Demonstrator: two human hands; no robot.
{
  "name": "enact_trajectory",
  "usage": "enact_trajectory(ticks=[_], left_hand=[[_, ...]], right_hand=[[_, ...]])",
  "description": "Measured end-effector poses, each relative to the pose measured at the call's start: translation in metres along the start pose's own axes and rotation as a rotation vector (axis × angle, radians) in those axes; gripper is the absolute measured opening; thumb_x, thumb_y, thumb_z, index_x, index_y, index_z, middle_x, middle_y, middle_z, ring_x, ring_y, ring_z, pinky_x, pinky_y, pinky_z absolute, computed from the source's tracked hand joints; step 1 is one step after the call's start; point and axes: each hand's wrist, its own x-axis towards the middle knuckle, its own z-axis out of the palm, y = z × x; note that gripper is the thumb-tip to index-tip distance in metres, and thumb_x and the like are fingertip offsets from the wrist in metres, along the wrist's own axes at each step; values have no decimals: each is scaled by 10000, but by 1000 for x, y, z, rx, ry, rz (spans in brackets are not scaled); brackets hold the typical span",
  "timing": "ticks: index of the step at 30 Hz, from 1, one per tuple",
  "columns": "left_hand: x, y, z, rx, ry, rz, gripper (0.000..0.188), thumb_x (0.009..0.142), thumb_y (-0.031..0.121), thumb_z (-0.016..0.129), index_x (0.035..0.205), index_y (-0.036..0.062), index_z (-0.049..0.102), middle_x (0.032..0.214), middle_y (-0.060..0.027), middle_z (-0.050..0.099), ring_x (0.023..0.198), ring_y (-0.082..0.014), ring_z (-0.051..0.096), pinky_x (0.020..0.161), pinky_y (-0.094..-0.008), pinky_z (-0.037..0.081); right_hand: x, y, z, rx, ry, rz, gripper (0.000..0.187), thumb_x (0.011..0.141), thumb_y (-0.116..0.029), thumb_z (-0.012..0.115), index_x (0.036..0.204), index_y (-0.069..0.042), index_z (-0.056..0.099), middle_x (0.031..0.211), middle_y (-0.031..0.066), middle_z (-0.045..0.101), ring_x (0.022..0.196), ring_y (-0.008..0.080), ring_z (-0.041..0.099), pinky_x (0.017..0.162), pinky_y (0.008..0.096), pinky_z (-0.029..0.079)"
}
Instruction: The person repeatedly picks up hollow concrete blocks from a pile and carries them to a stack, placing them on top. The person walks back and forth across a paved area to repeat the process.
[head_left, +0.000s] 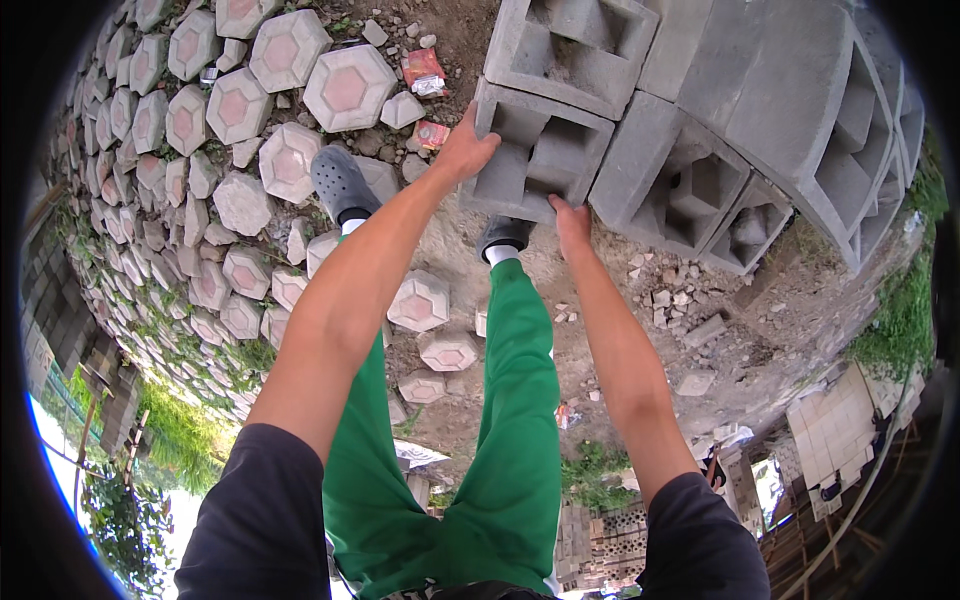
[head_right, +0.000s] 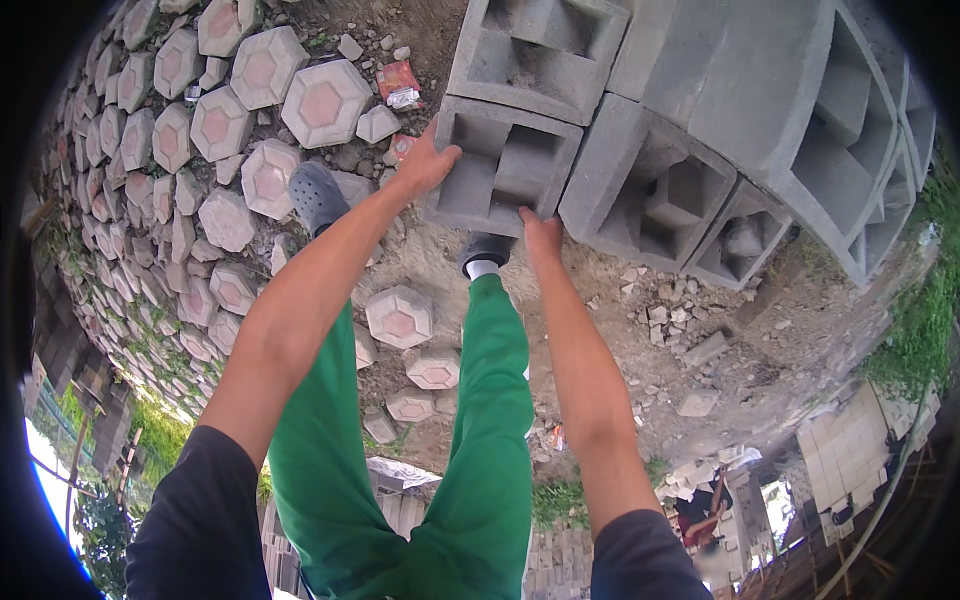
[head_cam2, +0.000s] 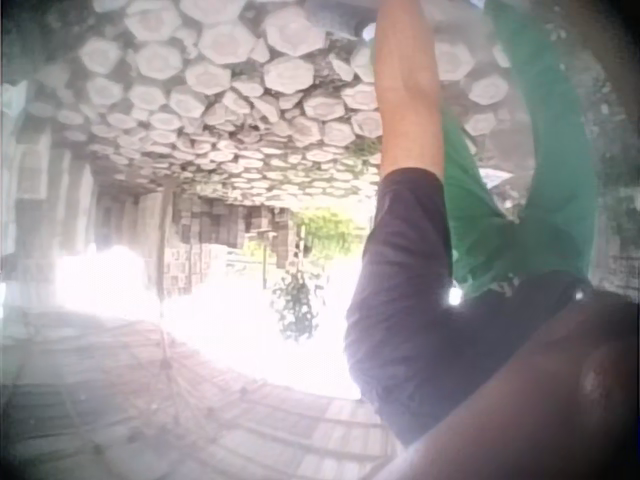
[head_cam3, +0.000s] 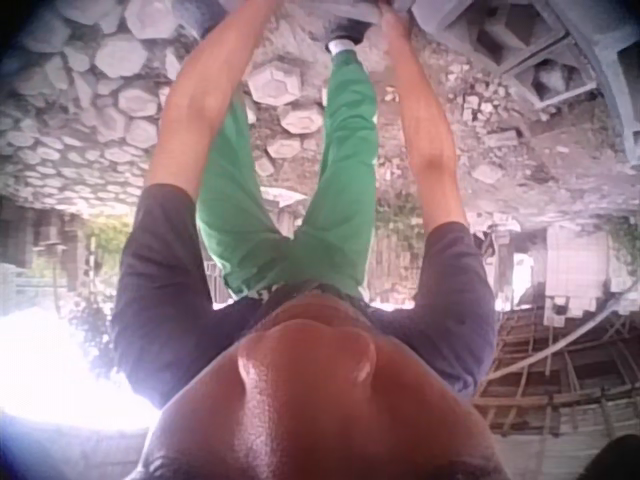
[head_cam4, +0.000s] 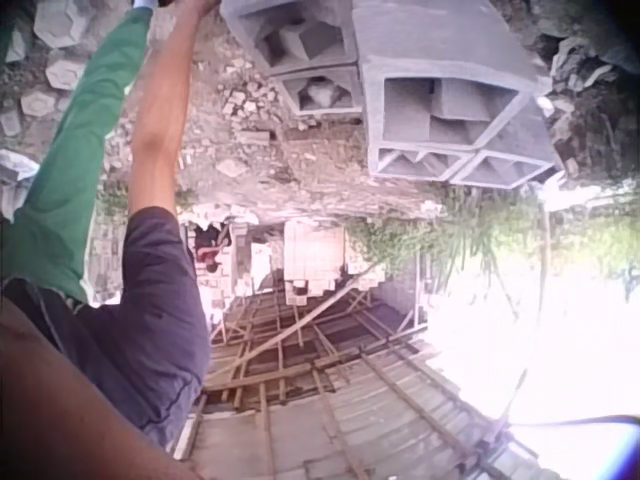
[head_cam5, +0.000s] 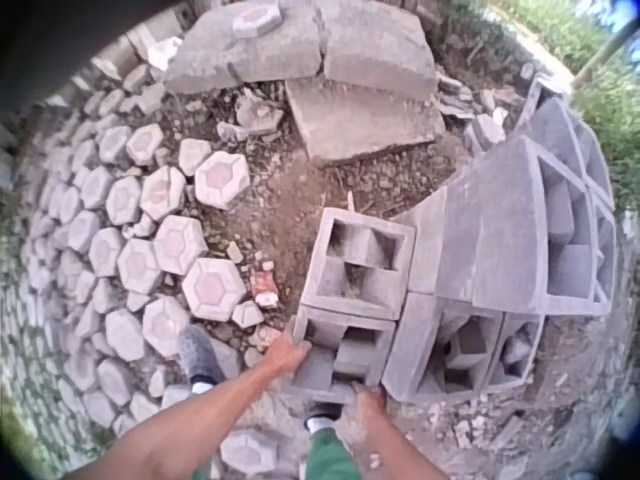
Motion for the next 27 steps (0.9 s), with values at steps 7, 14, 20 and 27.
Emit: enact_trajectory(ticks=[7, 14, 20, 27], left_hand=[[-17, -8, -11, 103, 12, -93, 798, 763, 233, 571, 1426, -15, 203, 1296, -275, 472, 1214, -359, 469, 1025, -368, 352], [-91, -27, -43, -75, -66, -237, 687, 758, 179, 571, 1361, -28, 316, 1265, -268, 498, 1193, -357, 485, 1021, -376, 355], [-198, -37, -61, -368, 95, -368, 667, 758, 120, 570, 1360, -27, 322, 1274, -212, 510, 1186, -297, 493, 1021, -353, 358], [-350, 21, -117, -1184, 197, -477, 791, 846, 657, 457, 1316, 19, 455, 1240, -174, 546, 1178, -275, 492, 1052, -378, 306]], right_hand=[[-36, -39, 5, -77, -93, 133, 451, 776, -178, 692, 1128, 73, 565, 1114, 159, 623, 1003, 254, 584, 898, 333, 420], [-82, -3, 11, -38, -223, 114, 437, 787, -73, 644, 1188, 50, 525, 1119, 161, 620, 1022, 248, 579, 915, 323, 420], [-147, -30, 1, -154, -465, 182, 511, 782, -40, 607, 1267, 29, 464, 1184, 181, 586, 1103, 273, 554, 953, 334, 405], [-293, -155, -43, -511, -497, 147, 444, 781, -154, 652, 1168, 38, 547, 1039, 161, 641, 940, 254, 610, 841, 342, 462]])
